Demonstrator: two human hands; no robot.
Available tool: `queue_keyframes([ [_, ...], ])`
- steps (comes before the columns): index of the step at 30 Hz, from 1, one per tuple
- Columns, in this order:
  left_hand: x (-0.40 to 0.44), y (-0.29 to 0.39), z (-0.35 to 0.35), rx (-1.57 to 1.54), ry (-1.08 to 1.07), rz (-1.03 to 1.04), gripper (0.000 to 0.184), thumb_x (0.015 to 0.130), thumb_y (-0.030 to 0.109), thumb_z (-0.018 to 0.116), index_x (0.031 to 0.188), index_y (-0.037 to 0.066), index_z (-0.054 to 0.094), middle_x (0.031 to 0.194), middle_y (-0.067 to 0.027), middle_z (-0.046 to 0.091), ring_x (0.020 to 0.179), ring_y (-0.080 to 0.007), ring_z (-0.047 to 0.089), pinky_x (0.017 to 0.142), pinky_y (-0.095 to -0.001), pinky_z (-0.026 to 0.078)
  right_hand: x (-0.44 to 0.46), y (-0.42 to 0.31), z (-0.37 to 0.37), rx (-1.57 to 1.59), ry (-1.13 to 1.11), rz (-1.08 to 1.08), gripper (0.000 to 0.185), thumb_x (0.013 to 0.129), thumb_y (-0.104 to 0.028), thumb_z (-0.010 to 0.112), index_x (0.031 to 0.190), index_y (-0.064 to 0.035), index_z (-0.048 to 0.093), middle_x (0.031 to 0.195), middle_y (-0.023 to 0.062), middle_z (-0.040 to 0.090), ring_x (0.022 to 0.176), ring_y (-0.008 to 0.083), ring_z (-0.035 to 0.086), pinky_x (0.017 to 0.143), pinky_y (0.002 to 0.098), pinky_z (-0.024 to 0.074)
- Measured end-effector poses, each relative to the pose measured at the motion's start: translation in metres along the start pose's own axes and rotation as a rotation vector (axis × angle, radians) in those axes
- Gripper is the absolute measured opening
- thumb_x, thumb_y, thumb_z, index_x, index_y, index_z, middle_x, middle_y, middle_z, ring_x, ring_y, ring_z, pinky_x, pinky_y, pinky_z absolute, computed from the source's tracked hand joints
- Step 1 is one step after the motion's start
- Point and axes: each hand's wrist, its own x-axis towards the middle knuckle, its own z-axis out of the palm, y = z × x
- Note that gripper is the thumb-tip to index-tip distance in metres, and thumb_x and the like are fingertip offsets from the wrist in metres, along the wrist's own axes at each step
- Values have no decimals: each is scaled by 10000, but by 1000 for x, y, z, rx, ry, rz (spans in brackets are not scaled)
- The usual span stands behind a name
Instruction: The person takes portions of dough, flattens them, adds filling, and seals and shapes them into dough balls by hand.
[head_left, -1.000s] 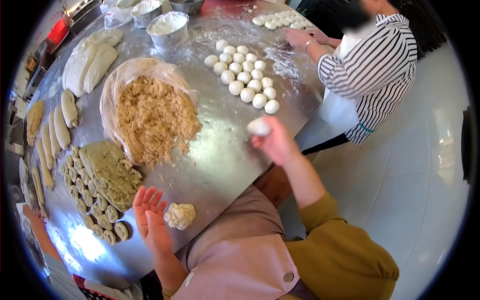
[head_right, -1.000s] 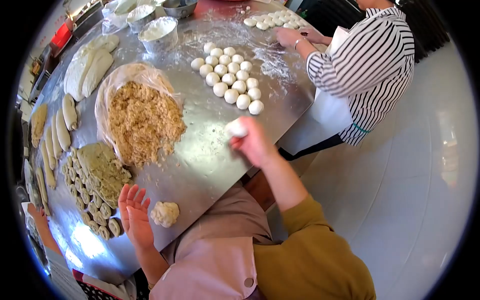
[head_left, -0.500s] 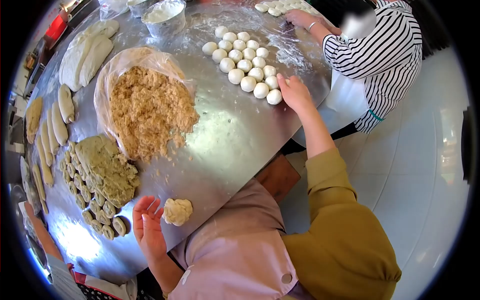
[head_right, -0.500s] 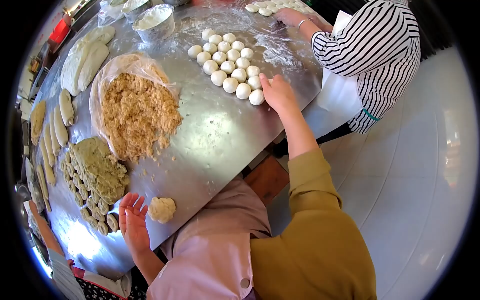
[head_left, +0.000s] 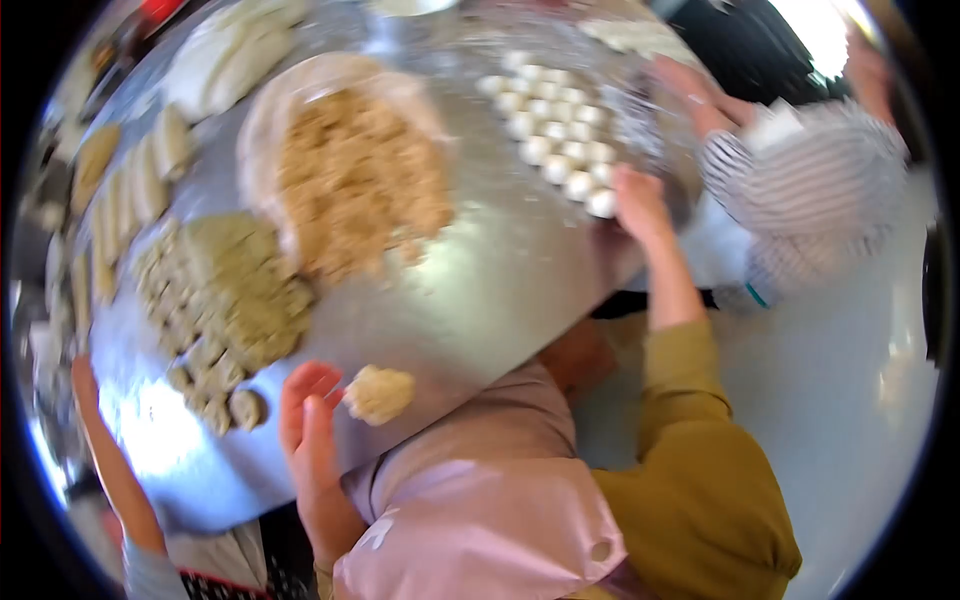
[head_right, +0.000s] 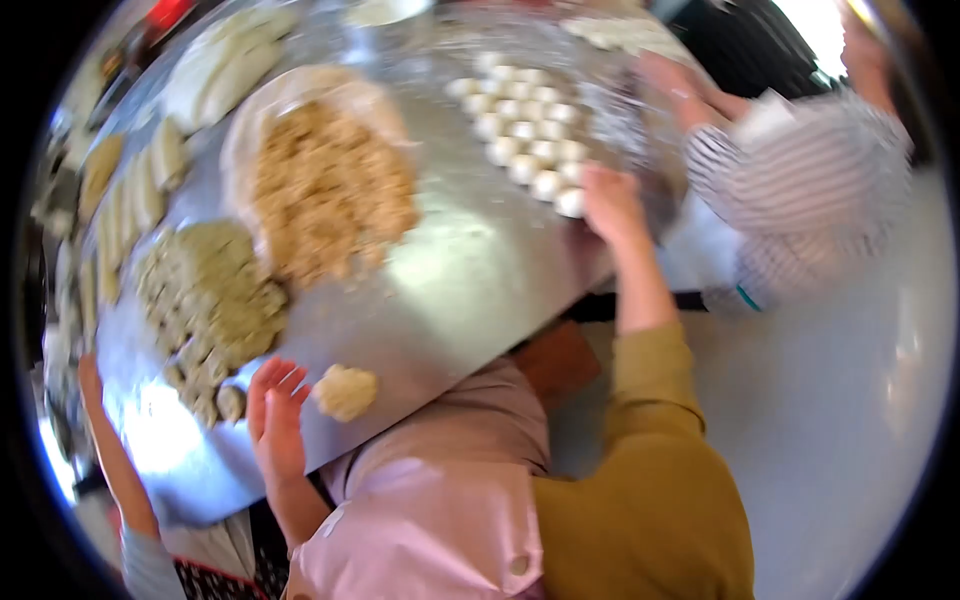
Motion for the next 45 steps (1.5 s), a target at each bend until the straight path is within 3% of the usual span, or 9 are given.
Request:
queue_keyframes([
  [3,-8,5,-19,34,191,46,360,959,110,504,1304,16,471,1264,-64,537,1138,-176,527,947,-307,409,-12,2,-4,-137,263,-130,205,867,-135,420,830,8,562,944,218,614,935,389,578,801,492,423],
  [6,-6,-7,-52,296,466,269,386,937,88,538,1304,-5,462,1295,-87,514,1183,-186,485,971,-324,388,-15,-25,-17,187,565,226,303,964,-236,465,1073,23,578,1093,227,596,1030,362,555,900,458,414],
  [9,-7,-5,-76,714,887,217,483,908,143,595,1308,-64,420,1300,-191,476,1212,-288,455,1013,-393,352,-30,-110,-50,573,451,77,384,989,-326,463,1181,-8,560,1082,197,616,971,305,594,871,413,449],
  [12,-9,-21,-108,983,1103,191,529,899,186,612,1300,-92,408,1262,-237,473,1215,-357,429,1026,-431,335,-60,-235,-72,759,304,-233,241,885,-172,649,1094,-60,609,910,86,643,706,196,608,648,308,496],
  [16,-11,-26,-122,1079,1052,-17,530,881,296,637,1185,-114,491,1216,-270,486,1156,-398,438,995,-447,348,-80,-334,-53,852,27,-718,326,792,-130,708,1084,-32,602,980,150,636,825,330,634,703,372,522],
  [26,-5,-23,-116,1042,993,10,346,804,287,721,864,-20,574,865,-173,558,827,-320,537,737,-408,446,-79,-396,-2,915,-92,-567,322,729,-76,734,1019,-30,601,928,162,616,858,351,607,737,409,499],
  [35,-3,-16,-89,469,855,-19,279,802,119,718,972,-3,534,984,-140,608,873,-217,612,729,-353,493,-85,-393,-14,836,-105,-595,354,750,-86,720,1059,-23,559,975,173,597,902,361,589,777,417,488],
  [38,-10,-6,-89,-621,525,-103,329,831,31,645,1137,-11,529,1039,-118,609,942,-202,606,803,-362,499,-89,-396,-7,798,-36,-646,346,759,-96,714,1059,-20,560,991,186,600,919,365,591,796,418,489],
  [45,-10,-4,-84,-1226,52,-61,294,917,72,531,1194,-27,514,1165,-159,587,1096,-289,574,927,-393,485,-91,-378,-21,839,-394,-582,242,783,-90,721,986,-16,611,892,119,651,754,242,636,706,332,522],
])
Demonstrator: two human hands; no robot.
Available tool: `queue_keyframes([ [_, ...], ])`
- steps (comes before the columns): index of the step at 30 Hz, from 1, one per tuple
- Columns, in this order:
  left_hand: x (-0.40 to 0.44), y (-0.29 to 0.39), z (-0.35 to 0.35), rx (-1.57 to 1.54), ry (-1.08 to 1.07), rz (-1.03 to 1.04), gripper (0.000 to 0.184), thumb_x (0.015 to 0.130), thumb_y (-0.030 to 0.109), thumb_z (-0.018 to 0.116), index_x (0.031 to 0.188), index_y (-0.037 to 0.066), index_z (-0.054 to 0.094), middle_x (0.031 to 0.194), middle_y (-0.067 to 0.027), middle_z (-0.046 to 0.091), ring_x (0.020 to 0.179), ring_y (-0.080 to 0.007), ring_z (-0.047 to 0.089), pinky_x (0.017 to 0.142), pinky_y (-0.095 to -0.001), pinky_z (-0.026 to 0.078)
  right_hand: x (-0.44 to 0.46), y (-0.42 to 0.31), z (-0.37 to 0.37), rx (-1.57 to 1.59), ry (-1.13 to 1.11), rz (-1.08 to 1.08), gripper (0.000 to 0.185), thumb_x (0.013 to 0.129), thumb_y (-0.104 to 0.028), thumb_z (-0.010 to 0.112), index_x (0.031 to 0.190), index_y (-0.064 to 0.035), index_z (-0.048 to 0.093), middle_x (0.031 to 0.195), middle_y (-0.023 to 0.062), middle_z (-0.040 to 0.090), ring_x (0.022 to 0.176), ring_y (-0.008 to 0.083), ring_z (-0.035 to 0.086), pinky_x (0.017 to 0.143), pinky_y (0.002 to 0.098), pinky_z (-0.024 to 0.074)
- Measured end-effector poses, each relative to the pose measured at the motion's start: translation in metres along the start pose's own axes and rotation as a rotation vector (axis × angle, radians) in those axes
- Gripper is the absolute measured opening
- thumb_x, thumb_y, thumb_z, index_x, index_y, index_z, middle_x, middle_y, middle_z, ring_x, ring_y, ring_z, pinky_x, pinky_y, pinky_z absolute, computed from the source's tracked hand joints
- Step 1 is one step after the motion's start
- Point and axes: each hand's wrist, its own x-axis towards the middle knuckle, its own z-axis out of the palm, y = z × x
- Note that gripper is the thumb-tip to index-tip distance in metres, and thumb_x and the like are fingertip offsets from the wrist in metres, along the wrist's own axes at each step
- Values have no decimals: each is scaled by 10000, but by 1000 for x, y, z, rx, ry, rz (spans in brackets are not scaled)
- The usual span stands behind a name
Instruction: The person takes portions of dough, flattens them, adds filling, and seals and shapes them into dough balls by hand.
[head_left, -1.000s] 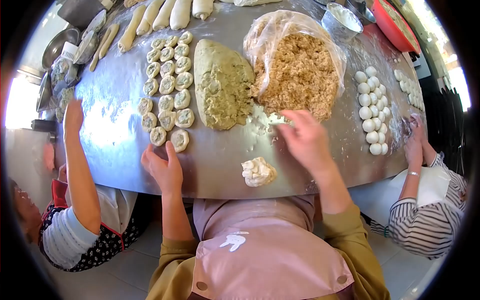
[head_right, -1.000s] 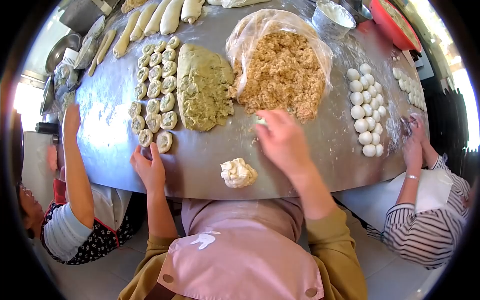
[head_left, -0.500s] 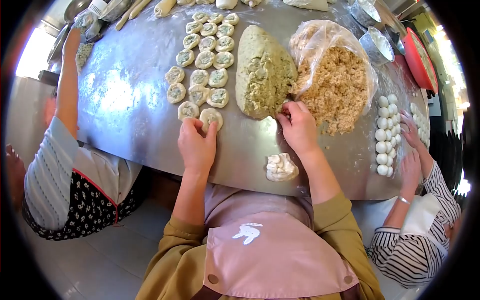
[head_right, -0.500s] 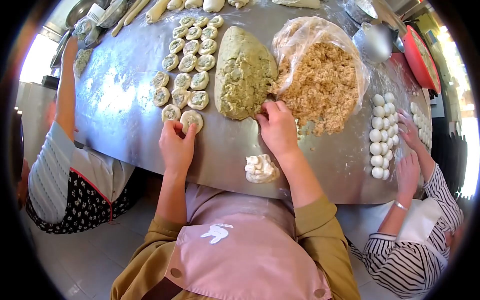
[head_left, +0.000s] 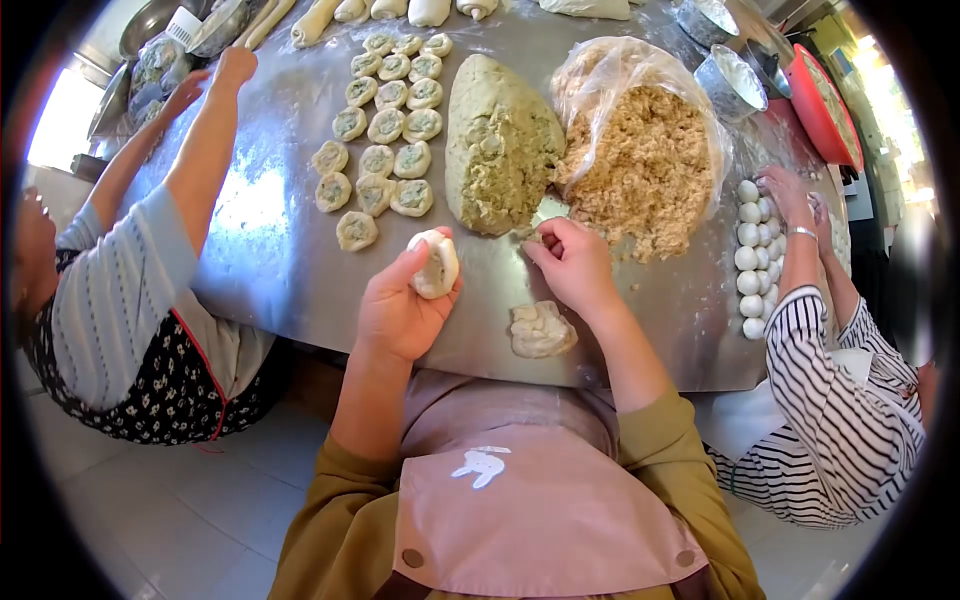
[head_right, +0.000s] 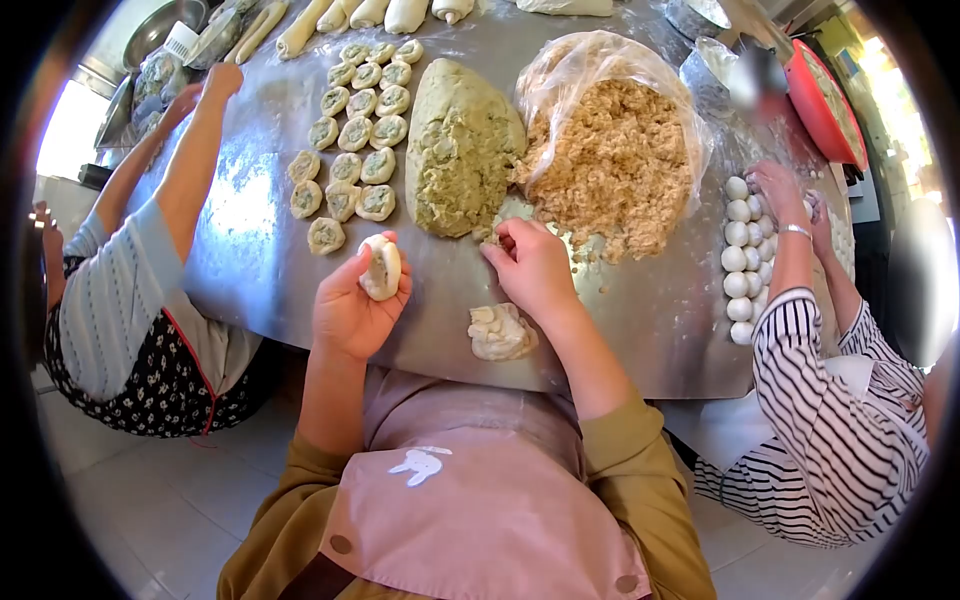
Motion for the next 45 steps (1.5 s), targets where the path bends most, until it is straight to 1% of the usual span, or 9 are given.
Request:
queue_keyframes([
  [4,10,-34,16,349,155,55,285,945,151,544,1189,7,516,1163,-144,586,1113,-290,565,967,-420,474,-16,-13,-17,692,7,80,184,865,-68,684,1016,-37,584,845,-6,613,744,46,556,668,209,477],
  [8,23,-65,20,433,128,119,296,991,249,481,1192,35,519,1176,-109,587,1100,-248,567,956,-414,466,-32,-37,-25,840,-7,18,198,850,-72,699,1018,-41,601,839,-7,609,724,53,554,663,205,471],
  [11,29,-73,26,295,-24,21,306,1005,264,446,1208,47,516,1184,-101,581,1104,-222,559,954,-402,456,-39,-47,-13,523,110,-112,166,821,-94,728,963,-58,650,820,-2,606,696,74,553,654,209,463],
  [15,28,-81,28,470,127,77,306,984,181,499,1256,43,469,1165,-82,560,1124,-206,524,951,-390,449,-33,-42,-17,109,262,-482,173,782,-87,713,952,-79,679,867,88,629,727,245,602,642,319,495],
  [18,23,-75,26,407,176,19,304,973,157,514,1254,46,482,1149,-87,571,1071,-204,561,907,-375,484,-35,-47,-43,317,10,-268,180,804,-104,694,983,-90,676,914,98,641,837,265,623,734,324,505],
  [23,21,-63,29,516,279,-37,313,961,115,515,1260,26,486,1124,-118,599,1031,-251,601,875,-349,521,6,8,-91,-215,547,-124,346,803,-157,705,1126,-78,613,1078,143,620,990,296,611,854,373,498],
  [30,25,-71,40,489,207,6,439,958,114,520,1371,24,402,1288,-158,531,1147,-286,557,958,-366,493,25,49,-92,-500,357,-68,252,789,-74,655,1035,-46,607,970,165,585,868,376,592,762,439,498],
  [39,34,-69,41,288,108,-103,398,934,28,501,1325,0,436,1238,-170,548,1117,-282,569,956,-354,496,7,40,-138,185,428,186,259,836,-197,721,988,4,660,671,27,613,591,74,517,552,247,423],
  [45,55,-99,52,529,137,-128,334,935,57,535,1262,10,488,1127,-133,588,1015,-253,603,868,-327,517,-6,30,-127,862,227,228,225,893,-109,659,1078,13,618,826,18,625,719,88,584,667,224,494],
])
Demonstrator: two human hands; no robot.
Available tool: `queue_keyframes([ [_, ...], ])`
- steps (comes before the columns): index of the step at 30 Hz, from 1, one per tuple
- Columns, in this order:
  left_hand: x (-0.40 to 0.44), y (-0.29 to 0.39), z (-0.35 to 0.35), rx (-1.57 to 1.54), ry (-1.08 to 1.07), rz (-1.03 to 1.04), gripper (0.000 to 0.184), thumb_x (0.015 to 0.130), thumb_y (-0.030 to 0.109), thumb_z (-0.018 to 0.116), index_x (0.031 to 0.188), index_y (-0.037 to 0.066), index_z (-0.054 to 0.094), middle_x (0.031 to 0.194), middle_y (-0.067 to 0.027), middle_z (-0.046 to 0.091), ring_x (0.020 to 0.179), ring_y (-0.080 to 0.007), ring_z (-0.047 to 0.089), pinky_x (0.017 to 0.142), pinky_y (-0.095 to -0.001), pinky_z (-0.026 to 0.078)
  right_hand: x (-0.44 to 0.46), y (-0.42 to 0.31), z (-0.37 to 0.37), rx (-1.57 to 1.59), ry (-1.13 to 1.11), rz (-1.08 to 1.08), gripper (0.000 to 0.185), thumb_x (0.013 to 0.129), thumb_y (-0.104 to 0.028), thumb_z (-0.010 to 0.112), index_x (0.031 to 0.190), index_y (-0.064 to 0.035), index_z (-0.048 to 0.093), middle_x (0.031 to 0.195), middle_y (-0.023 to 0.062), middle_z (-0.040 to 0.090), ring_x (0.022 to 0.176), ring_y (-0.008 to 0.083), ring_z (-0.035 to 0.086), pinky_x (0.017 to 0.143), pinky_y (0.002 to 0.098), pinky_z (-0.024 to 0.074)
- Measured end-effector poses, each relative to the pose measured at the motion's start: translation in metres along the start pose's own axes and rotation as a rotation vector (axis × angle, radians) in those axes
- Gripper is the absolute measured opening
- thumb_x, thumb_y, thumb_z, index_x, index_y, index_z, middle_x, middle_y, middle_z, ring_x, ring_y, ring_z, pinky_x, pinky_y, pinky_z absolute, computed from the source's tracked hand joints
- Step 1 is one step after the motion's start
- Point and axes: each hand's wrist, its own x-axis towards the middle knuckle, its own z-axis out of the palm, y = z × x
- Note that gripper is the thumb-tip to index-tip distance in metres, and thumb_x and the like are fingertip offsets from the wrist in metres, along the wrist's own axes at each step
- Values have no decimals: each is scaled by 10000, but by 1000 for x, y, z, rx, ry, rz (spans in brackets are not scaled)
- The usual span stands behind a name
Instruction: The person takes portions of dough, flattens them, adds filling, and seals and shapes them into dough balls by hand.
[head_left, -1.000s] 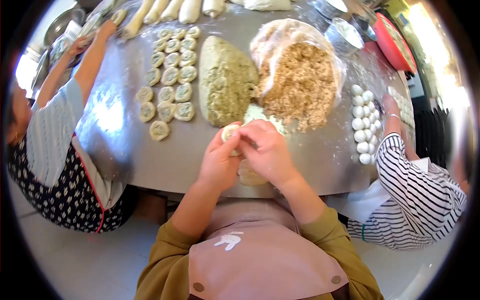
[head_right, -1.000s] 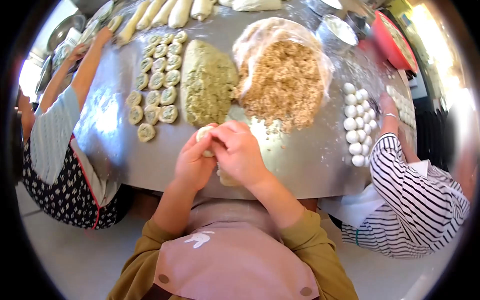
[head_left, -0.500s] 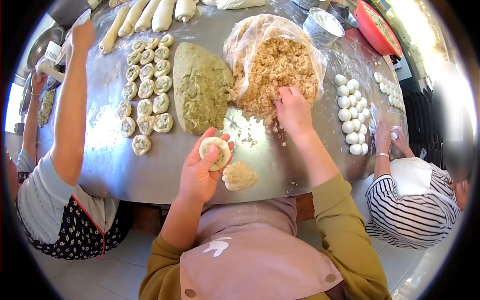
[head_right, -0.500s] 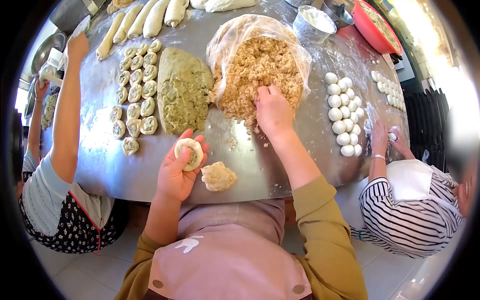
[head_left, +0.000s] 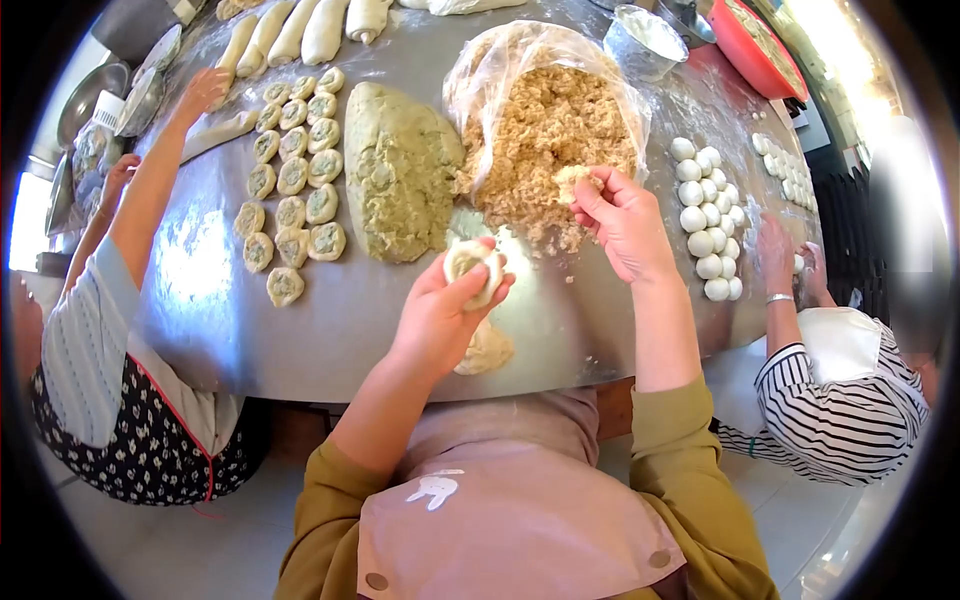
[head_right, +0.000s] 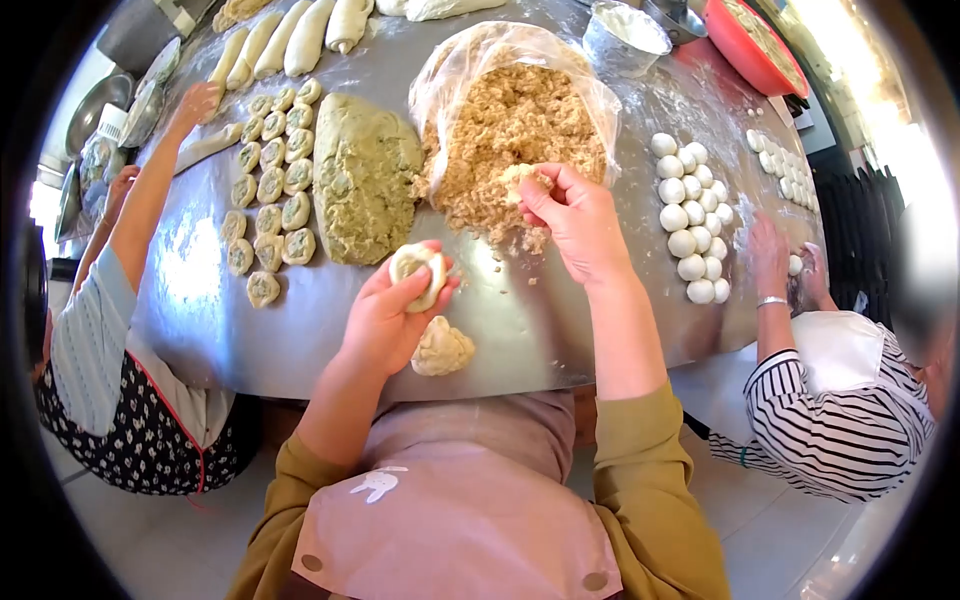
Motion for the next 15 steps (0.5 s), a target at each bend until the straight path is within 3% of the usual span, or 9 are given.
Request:
queue_keyframes([
  [3,21,-12,3,-104,-36,58,339,976,189,501,1256,-1,483,1148,-127,580,1072,-247,569,952,-378,458,-20,-4,18,238,-145,122,200,896,-91,652,1072,-2,622,844,16,624,725,89,590,684,215,497],
  [5,32,-15,8,-204,-86,51,399,1011,296,423,1257,-14,467,1193,-117,556,1138,-237,523,1026,-404,385,-30,6,32,130,-218,51,184,895,-88,653,1058,-7,634,857,12,619,715,89,585,672,216,496],
  [8,30,-16,15,-202,-100,64,398,1017,305,403,1273,6,458,1223,-113,540,1151,-226,512,1036,-398,373,-39,15,52,-289,-212,-148,212,851,-69,690,1051,-9,653,921,35,620,709,95,584,650,223,499],
  [9,27,-17,15,4,-1,78,359,1015,260,421,1288,30,450,1219,-111,540,1142,-224,521,1022,-395,392,-42,17,55,-443,-193,-226,229,839,-64,697,1056,-8,653,934,43,621,718,98,590,651,225,502],
  [10,24,-15,14,4,-2,79,348,1013,241,428,1293,35,446,1216,-112,540,1140,-223,523,1013,-389,400,-44,17,58,-598,-174,-305,245,827,-59,705,1062,-7,653,947,51,623,727,100,595,652,227,505],
  [15,19,-8,8,-58,-16,75,326,1003,159,454,1306,41,430,1199,-105,547,1122,-215,540,956,-359,441,-48,9,61,-370,-181,-216,233,811,-28,688,1042,-27,657,952,88,644,784,149,644,685,275,521],
])
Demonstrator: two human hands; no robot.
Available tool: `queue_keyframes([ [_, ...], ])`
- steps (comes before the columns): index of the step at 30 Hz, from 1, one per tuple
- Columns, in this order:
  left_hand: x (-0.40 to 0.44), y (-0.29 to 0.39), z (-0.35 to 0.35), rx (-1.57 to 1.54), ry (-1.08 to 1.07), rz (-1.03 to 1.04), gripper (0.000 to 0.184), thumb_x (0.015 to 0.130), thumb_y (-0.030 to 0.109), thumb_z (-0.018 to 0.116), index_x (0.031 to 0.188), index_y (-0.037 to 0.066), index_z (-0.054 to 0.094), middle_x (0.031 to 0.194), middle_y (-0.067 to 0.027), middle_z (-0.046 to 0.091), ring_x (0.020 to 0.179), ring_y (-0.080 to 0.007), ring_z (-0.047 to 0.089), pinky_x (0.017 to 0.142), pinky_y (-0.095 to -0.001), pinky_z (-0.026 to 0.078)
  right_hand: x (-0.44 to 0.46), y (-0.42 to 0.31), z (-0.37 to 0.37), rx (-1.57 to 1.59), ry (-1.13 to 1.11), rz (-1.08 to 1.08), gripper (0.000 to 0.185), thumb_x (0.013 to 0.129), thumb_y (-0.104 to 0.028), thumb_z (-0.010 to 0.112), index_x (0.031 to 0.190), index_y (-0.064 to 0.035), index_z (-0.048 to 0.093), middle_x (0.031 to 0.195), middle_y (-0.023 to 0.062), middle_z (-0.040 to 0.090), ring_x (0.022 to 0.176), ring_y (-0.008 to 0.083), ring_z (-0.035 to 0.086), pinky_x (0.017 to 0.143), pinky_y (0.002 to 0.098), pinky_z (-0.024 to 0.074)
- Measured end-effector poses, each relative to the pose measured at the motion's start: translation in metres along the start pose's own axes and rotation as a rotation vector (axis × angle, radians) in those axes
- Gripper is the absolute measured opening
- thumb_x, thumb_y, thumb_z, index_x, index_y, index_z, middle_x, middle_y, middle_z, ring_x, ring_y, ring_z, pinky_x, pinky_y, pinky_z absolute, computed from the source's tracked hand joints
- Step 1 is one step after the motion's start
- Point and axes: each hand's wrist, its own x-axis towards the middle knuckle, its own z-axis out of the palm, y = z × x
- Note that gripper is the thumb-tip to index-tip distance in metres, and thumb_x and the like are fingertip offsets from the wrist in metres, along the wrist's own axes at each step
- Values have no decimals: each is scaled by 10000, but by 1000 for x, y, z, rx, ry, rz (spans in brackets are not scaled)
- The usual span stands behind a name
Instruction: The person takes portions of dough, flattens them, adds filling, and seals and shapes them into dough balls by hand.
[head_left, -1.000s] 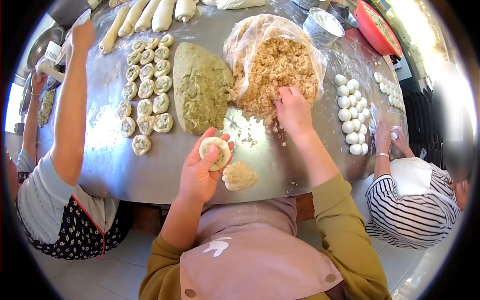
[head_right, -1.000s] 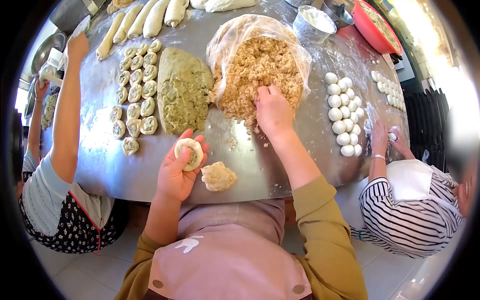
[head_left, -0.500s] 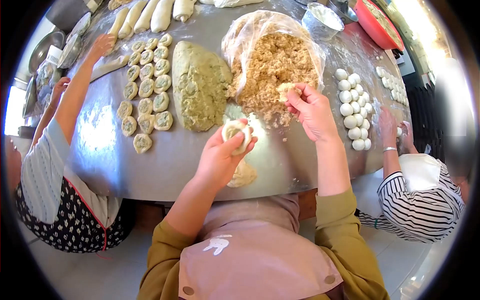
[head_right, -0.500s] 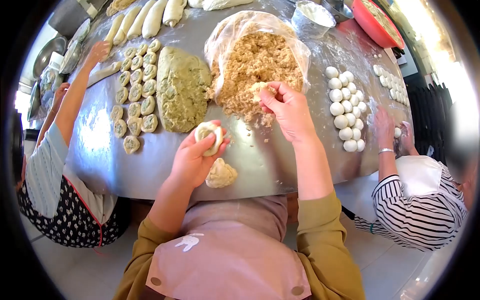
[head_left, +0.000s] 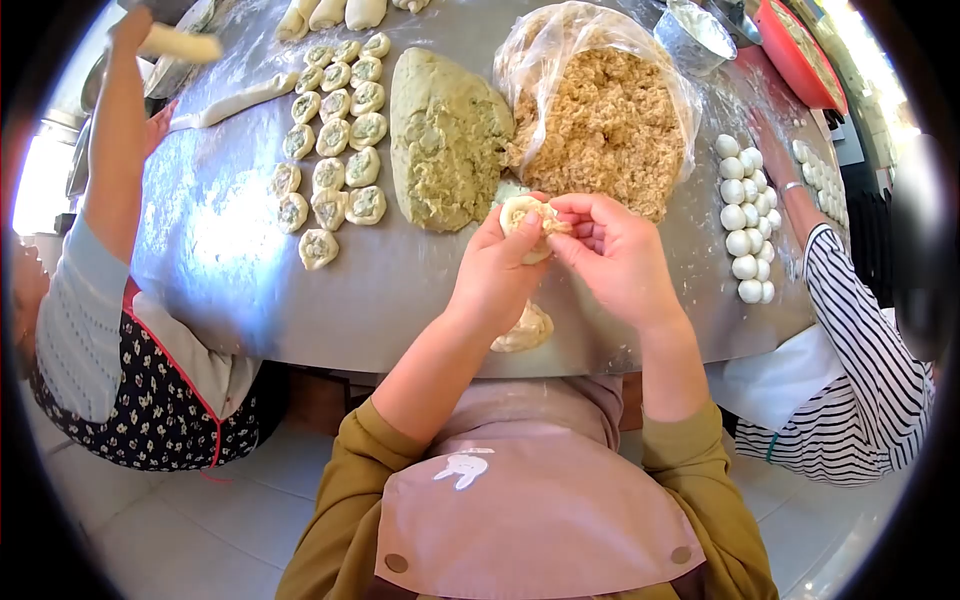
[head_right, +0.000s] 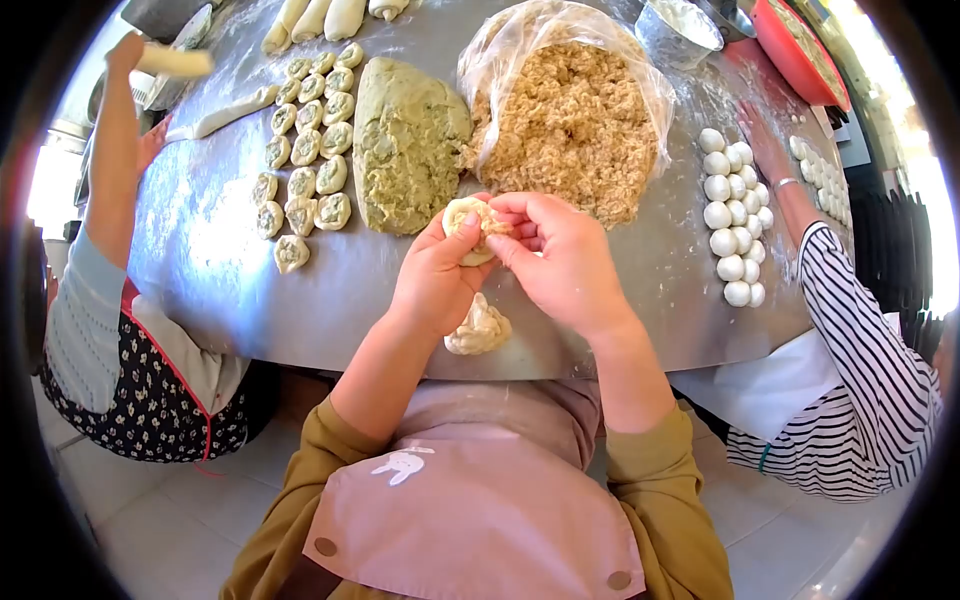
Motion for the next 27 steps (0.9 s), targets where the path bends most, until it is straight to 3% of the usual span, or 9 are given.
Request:
queue_keyframes([
  [8,-1,3,2,139,1,6,317,999,166,464,1289,41,444,1189,-95,555,1093,-194,556,956,-369,450,2,-8,17,-361,85,-241,304,820,23,627,1116,-48,609,907,124,677,768,208,675,710,278,536],
  [11,-4,8,-4,119,5,18,326,992,160,471,1290,32,448,1197,-101,552,1106,-199,552,972,-377,444,-1,-6,18,-137,30,-151,350,829,-16,648,1171,-45,578,905,123,681,770,231,675,713,298,536],
  [14,-8,17,-4,-47,-32,-3,349,981,155,488,1301,22,445,1200,-110,554,1118,-213,552,998,-387,433,-2,-9,5,94,63,-75,378,830,-101,695,1181,-35,572,964,127,677,856,257,672,753,314,536],
  [17,-11,19,-5,-148,-105,-32,399,972,208,494,1314,11,435,1208,-130,561,1120,-235,559,1011,-411,433,-3,-7,-11,-292,60,-359,464,803,-229,749,1176,-21,568,1082,132,652,986,293,640,829,349,520],
  [20,-15,15,-7,-69,-157,-91,405,977,264,465,1302,22,449,1221,-118,565,1135,-242,555,981,-419,454,-5,4,-2,-485,-50,-568,785,743,-485,719,1301,0,457,1299,200,504,1211,386,477,1018,453,388],
  [21,-16,8,-8,-29,-38,-119,366,981,249,455,1285,46,468,1206,-89,578,955,-178,605,782,-324,533,-6,12,6,-496,-13,-646,780,760,-509,682,1286,19,449,1294,222,489,1222,403,454,1039,460,358],
  [23,-24,10,8,-73,62,-152,318,979,176,442,1278,71,469,1118,-38,592,587,-46,454,390,-139,318,-8,20,13,-436,-8,-641,694,800,-422,671,1277,26,438,1303,219,483,1252,396,435,1065,481,336],
  [25,-23,8,-2,-122,-12,-170,334,962,53,429,1294,72,467,1112,-32,585,662,-48,507,450,-146,382,-10,25,15,-466,10,-620,518,839,-293,640,1234,5,487,1274,180,521,1247,390,450,1031,485,364],
  [27,-20,3,-12,-32,-57,-113,322,994,147,409,1305,80,451,1179,-48,569,878,-113,591,653,-203,513,-10,24,23,-465,87,-715,393,862,-210,614,1180,-1,517,1219,153,569,1237,385,469,1019,483,377],
])
